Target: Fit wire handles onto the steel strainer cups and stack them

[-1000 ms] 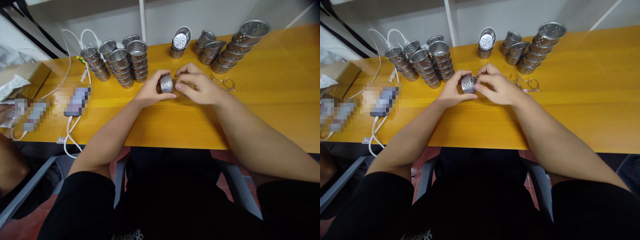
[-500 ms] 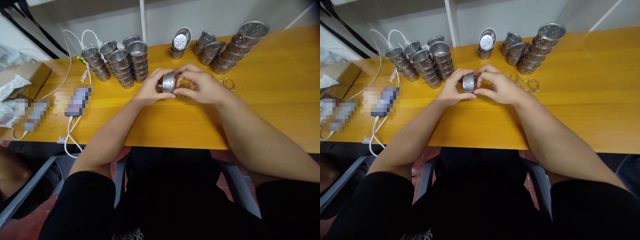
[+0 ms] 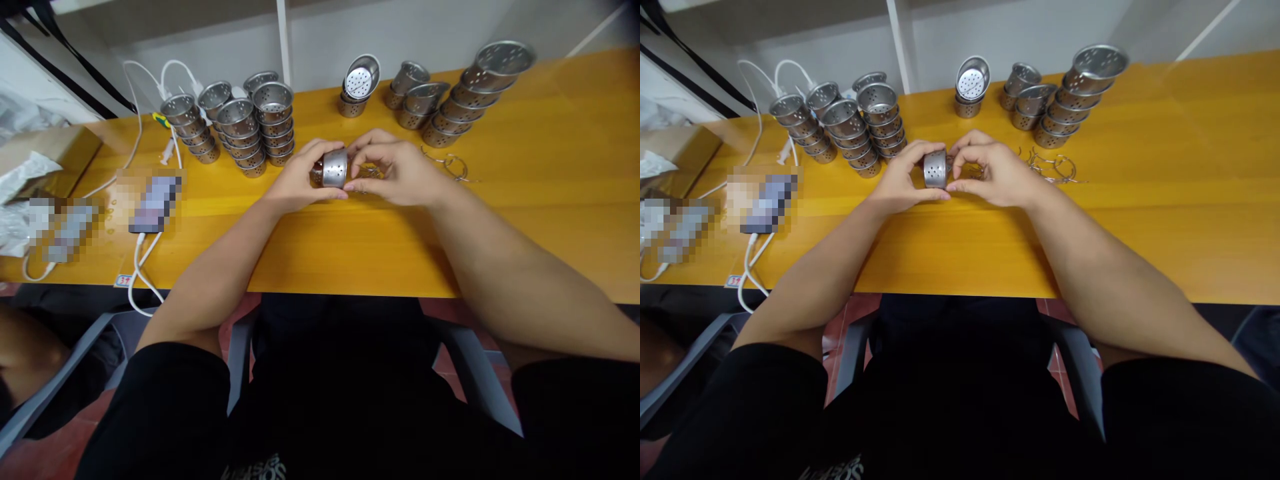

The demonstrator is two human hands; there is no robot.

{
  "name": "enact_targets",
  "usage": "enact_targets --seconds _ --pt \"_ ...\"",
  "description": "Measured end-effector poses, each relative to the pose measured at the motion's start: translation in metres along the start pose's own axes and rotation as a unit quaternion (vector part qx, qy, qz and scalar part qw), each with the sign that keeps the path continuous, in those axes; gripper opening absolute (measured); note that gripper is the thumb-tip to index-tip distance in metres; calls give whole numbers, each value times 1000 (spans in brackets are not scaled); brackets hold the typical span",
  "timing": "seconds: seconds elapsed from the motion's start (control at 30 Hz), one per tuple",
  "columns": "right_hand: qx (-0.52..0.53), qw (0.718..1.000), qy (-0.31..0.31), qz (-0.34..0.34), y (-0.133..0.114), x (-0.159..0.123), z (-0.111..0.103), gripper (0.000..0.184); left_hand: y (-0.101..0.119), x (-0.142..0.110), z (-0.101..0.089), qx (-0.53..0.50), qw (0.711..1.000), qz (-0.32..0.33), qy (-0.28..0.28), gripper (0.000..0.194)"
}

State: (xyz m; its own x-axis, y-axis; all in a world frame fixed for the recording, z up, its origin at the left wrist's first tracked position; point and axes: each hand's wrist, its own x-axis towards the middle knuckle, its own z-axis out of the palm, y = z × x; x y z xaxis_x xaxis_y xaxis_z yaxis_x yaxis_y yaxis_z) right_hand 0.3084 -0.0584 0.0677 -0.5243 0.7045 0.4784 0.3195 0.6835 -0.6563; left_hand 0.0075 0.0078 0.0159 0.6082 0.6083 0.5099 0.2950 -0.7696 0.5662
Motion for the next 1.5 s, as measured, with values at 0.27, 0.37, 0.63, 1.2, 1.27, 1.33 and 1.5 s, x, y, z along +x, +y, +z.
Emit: enact_targets --seconds 0.27,0.37,0.63,1.2,1.27,1.33,1.5 --pt "79 996 -13 35 2 0 -3 70 -8 -4 -2 36 999 4 -6 118" --pt "58 997 14 49 8 -2 -7 70 -25 -4 -3 37 999 -10 31 127" --pt "-114 985 -36 126 40 -11 -19 66 -58 -5 6 38 994 -47 90 131" --pt "-70 997 28 17 8 -5 9 70 -52 3 25 -32 989 -99 104 131" --pt "-78 996 33 24 9 -4 10 67 -61 2 27 -33 989 -108 99 127" --pt "-78 996 37 31 14 -5 10 68 -70 0 27 -29 990 -109 82 129" --pt "-84 996 17 29 24 -6 10 69 -78 -4 25 -22 991 -103 85 136"
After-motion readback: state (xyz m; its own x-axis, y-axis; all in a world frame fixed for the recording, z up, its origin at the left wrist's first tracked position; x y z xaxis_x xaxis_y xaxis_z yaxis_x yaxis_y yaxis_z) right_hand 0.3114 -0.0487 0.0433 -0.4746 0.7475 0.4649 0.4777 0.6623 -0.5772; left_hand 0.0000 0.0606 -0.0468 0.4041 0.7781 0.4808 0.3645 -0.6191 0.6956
